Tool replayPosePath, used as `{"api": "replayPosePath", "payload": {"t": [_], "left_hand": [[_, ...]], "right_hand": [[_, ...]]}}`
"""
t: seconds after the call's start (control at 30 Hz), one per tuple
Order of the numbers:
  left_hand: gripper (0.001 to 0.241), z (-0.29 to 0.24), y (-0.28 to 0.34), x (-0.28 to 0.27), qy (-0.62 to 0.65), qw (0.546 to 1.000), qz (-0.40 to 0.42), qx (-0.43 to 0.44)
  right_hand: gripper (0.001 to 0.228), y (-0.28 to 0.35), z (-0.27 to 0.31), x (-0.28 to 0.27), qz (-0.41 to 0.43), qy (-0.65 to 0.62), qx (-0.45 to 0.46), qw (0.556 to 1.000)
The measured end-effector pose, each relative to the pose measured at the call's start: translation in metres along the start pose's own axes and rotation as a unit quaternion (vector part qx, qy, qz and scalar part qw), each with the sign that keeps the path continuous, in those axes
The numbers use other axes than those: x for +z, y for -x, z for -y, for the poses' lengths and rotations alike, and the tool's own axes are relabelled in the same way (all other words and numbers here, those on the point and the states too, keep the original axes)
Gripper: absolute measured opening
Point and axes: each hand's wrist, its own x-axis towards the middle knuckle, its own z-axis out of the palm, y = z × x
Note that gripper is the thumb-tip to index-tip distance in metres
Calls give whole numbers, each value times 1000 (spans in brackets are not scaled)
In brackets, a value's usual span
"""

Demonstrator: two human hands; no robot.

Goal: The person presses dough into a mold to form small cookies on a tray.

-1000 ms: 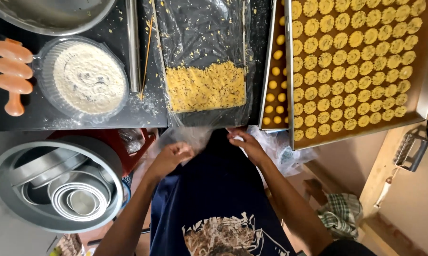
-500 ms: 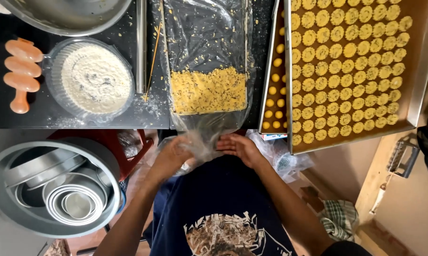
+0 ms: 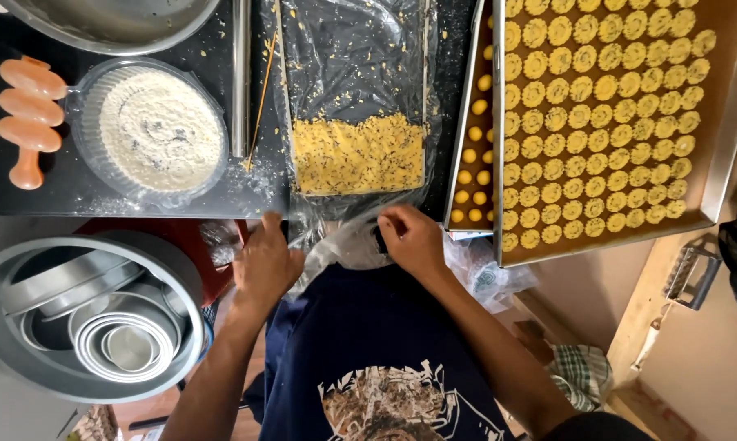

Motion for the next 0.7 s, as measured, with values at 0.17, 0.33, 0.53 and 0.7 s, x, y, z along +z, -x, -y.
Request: {"api": "replayPosePath", "payload": {"t": [0.17,0.33,0.53,0.7], "left_hand": [[44,-26,-12,46,599,798,-65,6],[54,-38,-35,87,734,669,-103,-61],[67,-26,-33,110,673,728,-125,-29],[68,-36,-24,98,669,735,-100,-57]], "right_hand": [[30,-9,10,9,47,-120,-127,984],[38,-8,0,27,51,-36,-254,965],[47,-11,1,31,92,-28,-172,980],[58,-13,-7,44,117,-41,-151,981]]}}
